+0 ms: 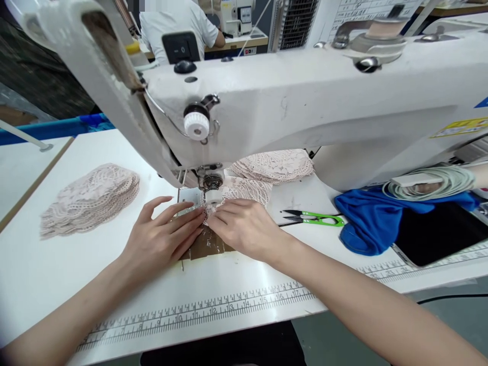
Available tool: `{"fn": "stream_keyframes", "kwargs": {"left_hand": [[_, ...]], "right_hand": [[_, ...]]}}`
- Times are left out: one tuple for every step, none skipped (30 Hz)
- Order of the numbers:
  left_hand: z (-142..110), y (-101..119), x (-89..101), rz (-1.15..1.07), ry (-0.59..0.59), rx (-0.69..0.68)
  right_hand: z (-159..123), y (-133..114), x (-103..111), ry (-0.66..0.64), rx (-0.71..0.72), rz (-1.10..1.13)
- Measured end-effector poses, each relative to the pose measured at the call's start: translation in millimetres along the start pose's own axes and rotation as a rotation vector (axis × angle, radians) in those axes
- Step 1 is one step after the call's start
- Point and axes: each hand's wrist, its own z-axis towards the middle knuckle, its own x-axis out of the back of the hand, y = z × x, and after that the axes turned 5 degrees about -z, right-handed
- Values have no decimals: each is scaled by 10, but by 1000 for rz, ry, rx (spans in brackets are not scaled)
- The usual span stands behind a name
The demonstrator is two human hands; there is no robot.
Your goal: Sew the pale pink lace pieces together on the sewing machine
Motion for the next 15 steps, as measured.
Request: {"fn": "stream_keyframes", "kwargs": {"left_hand": [[0, 1, -3, -3, -5, 3], [0, 2, -6, -5, -8, 6], [0, 2, -9, -5, -9, 8], [1, 2, -10, -4, -10, 10], [2, 1, -12, -2, -11, 11], [3, -2, -13, -1, -13, 14], [4, -5, -14, -1, -14, 16], [4, -9, -16, -3, -16, 19], [4, -14, -18, -5, -18, 22], [5, -18, -20, -7, -16, 22], [7, -23, -23, -5, -12, 22], [10, -28, -26, 0, -9, 21], [14, -32, -28, 7, -5, 18], [18, -35, -30, 16, -3, 16], [24, -37, -31, 26, 1, 14]], "right_hand": [[0, 1, 1, -1, -2, -3], [0, 1, 1, 1, -1, -5], [-1, 2, -1, 7, -1, -8], [-2, 3, -4, 13, -1, -11], [-3, 4, -8, 19, 1, -15], [-3, 6, -13, 22, 1, -20], [-4, 7, -19, 22, 0, -24], [-4, 9, -23, 21, -1, -30], [-3, 10, -27, 20, -3, -34], [-2, 11, -29, 22, -2, -35], [-1, 12, -31, 26, -2, -35], [1, 12, -32, 32, 0, -34], [3, 12, -32, 38, 2, -32], [4, 12, -33, 41, 4, -32], [4, 11, -34, 42, 3, -33]]}}
